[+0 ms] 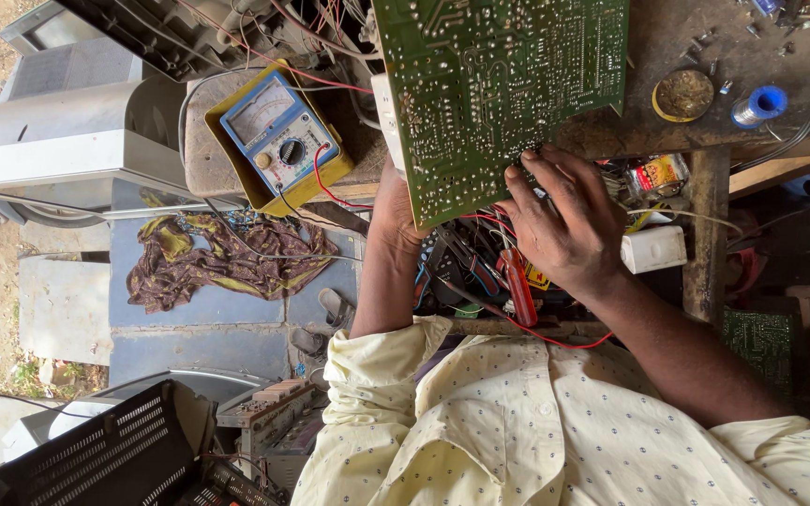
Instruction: The person holds a green circuit board and uses a soldering iron to apply solder to several points on the board. They also use a multimeter to test connections and flip the board to access different sides.
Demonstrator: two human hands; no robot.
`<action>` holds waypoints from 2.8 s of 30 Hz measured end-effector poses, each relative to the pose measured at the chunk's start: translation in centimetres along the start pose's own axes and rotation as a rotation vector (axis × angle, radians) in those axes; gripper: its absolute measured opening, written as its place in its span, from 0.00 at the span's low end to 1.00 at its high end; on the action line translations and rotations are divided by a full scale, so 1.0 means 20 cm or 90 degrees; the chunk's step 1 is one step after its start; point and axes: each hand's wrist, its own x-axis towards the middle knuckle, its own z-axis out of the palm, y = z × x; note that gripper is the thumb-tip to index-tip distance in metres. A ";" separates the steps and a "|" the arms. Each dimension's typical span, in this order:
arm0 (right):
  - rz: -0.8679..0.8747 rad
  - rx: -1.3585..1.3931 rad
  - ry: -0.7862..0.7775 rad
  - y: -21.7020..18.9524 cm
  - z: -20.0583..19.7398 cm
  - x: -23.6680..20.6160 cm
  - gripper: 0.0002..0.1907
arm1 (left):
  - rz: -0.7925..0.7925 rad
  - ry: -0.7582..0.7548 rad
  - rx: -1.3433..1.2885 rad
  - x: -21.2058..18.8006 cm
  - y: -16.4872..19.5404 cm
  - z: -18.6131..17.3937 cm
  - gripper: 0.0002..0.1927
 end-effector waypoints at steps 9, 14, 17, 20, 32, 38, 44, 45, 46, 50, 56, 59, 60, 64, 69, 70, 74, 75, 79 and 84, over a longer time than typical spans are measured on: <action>-0.015 -0.004 0.002 -0.01 0.10 -0.06 0.15 | 0.096 0.029 0.102 -0.19 0.04 0.02 0.14; -0.015 -0.069 0.034 0.07 0.25 -0.14 0.14 | 0.223 0.070 0.071 -0.31 0.02 -0.04 0.18; -0.006 -0.107 0.031 0.12 0.32 -0.17 0.14 | 0.254 0.041 -0.030 -0.40 0.01 -0.09 0.15; 0.005 -0.111 0.007 0.14 0.33 -0.16 0.14 | 0.240 0.094 -0.055 -0.46 0.02 -0.11 0.17; 0.011 -0.080 0.002 0.15 0.40 -0.07 0.19 | 0.094 -0.182 -0.195 -0.53 0.00 0.10 0.44; 0.000 -0.054 -0.016 0.17 0.47 -0.08 0.16 | 0.076 -0.215 -0.194 -0.44 -0.02 0.10 0.47; -0.002 -0.051 0.007 0.19 0.53 -0.14 0.15 | 0.070 -0.227 -0.203 -0.38 -0.05 0.08 0.49; -0.001 -0.056 0.008 0.20 0.53 -0.15 0.16 | 0.070 -0.230 -0.203 -0.37 -0.05 0.08 0.49; 0.005 -0.043 0.005 0.20 0.53 -0.15 0.17 | 0.070 -0.232 -0.202 -0.36 -0.05 0.08 0.49; 0.023 0.004 0.035 0.21 0.53 -0.10 0.18 | 0.065 -0.234 -0.198 -0.34 -0.05 0.10 0.50; 0.118 0.176 -0.002 0.12 0.31 -0.07 0.14 | 0.053 -0.227 -0.124 -0.31 -0.09 0.12 0.50; 0.096 0.196 -0.037 0.10 0.29 -0.05 0.16 | 0.047 -0.251 -0.125 -0.27 -0.14 0.13 0.49; 0.082 0.191 -0.045 0.09 0.29 -0.05 0.18 | 0.036 -0.244 -0.109 -0.26 -0.16 0.13 0.49; 0.124 0.176 -0.056 0.08 0.28 -0.05 0.16 | 0.034 -0.255 -0.056 -0.27 -0.22 0.13 0.50; 0.136 0.219 -0.051 0.10 0.27 -0.06 0.15 | 0.040 -0.299 -0.074 -0.26 -0.23 0.14 0.50; 0.150 0.236 -0.052 0.10 0.26 -0.06 0.14 | 0.038 -0.313 -0.091 -0.26 -0.23 0.14 0.50; 0.170 0.252 -0.056 0.12 0.21 -0.03 0.12 | 0.039 -0.301 -0.074 -0.28 -0.20 0.11 0.51; 0.167 0.240 -0.055 0.14 0.19 -0.02 0.12 | 0.049 -0.297 -0.047 -0.30 -0.19 0.08 0.51; 0.170 0.141 -0.017 0.28 0.06 0.02 0.12 | 0.088 -0.288 0.060 -0.35 -0.16 -0.03 0.50; 0.204 -0.046 0.039 0.68 -0.12 0.11 0.10 | 0.280 -0.153 0.393 -0.43 -0.17 -0.15 0.49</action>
